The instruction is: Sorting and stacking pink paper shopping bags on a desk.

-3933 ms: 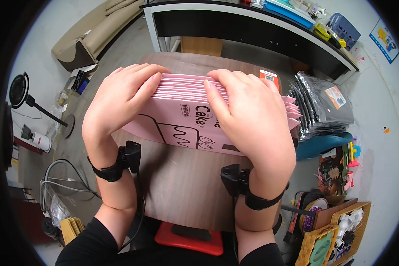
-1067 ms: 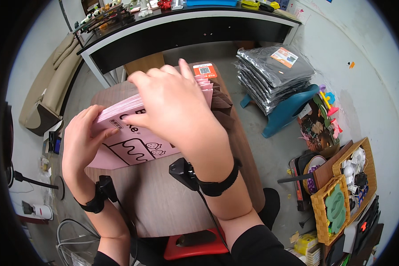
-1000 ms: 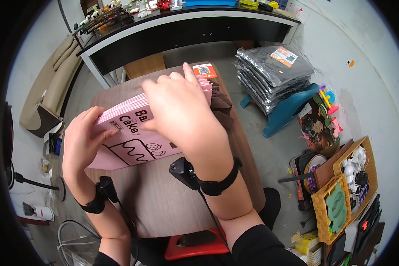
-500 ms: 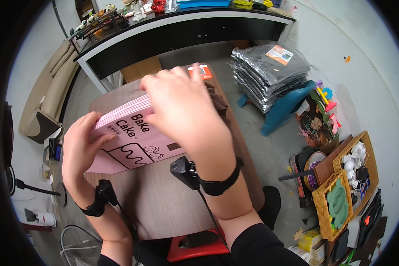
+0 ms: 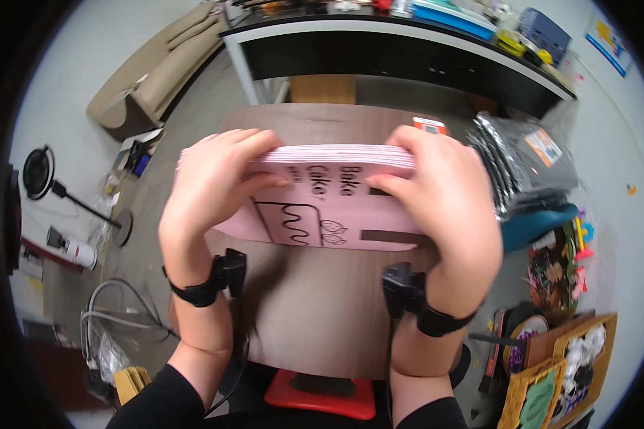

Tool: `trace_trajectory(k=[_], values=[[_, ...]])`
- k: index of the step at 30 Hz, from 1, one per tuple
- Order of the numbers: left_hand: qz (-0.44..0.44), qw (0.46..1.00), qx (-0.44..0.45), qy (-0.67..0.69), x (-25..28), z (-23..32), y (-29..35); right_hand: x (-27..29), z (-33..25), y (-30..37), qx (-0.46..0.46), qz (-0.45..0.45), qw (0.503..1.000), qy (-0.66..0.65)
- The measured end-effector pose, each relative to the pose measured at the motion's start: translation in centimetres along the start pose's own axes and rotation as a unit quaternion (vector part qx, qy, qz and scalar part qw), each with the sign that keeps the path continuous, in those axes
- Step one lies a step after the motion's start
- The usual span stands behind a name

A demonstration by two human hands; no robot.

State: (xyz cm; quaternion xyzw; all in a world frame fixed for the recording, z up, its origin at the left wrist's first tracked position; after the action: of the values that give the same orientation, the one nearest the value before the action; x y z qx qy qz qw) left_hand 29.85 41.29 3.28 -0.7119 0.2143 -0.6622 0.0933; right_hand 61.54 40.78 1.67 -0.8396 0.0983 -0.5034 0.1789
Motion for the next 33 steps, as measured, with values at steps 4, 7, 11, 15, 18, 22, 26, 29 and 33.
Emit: trace_trajectory(k=[4,7,11,15,18,22,26,29,33], values=[[-0.002,0.998,0.059,-0.038,0.3,0.4,-0.8,0.2,-0.9,-0.1,0.054,-0.017,0.998,-0.034],[0.000,0.994,0.094,-0.059,0.6,0.0,-0.6,0.5,-0.7,0.0,0.086,-0.024,0.995,-0.051],[-0.004,0.988,0.131,-0.078,0.6,-0.2,-0.8,0.7,-3.0,-0.2,0.134,0.013,0.990,-0.041],[-0.005,0.983,0.162,-0.084,0.8,-0.7,-0.9,-0.5,-4.8,-0.6,0.170,-0.001,0.974,-0.149],[-0.009,0.979,0.186,-0.086,0.7,-0.8,-0.9,-1.6,-5.2,-0.7,0.182,-0.018,0.977,-0.110],[-0.010,0.974,0.212,-0.080,0.8,-1.1,-1.1,-2.2,-3.6,-1.2,0.134,-0.059,0.984,-0.098],[-0.012,0.969,0.235,-0.073,0.9,-1.7,-0.4,-2.0,-3.5,-1.3,0.081,-0.085,0.987,-0.108],[-0.013,0.968,0.242,-0.063,1.0,-4.1,0.5,-1.9,-3.0,-1.5,0.074,-0.086,0.988,-0.108],[-0.014,0.968,0.246,-0.053,1.1,-7.7,1.0,-2.1,-3.5,-1.5,0.098,-0.079,0.986,-0.110]])
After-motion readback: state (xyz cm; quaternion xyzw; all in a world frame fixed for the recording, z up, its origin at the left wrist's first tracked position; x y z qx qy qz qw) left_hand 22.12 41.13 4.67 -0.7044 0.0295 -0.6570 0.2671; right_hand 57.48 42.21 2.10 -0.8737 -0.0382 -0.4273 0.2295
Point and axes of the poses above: each hand's wrist, its own y-axis away from the middle knuckle, its own x-axis out of the back of the hand, z = x × y, the point moved 2 cm from there along -y, towards the middle knuckle, and after that the axes turned 6 degrees about -y, right-handed, at the moved point
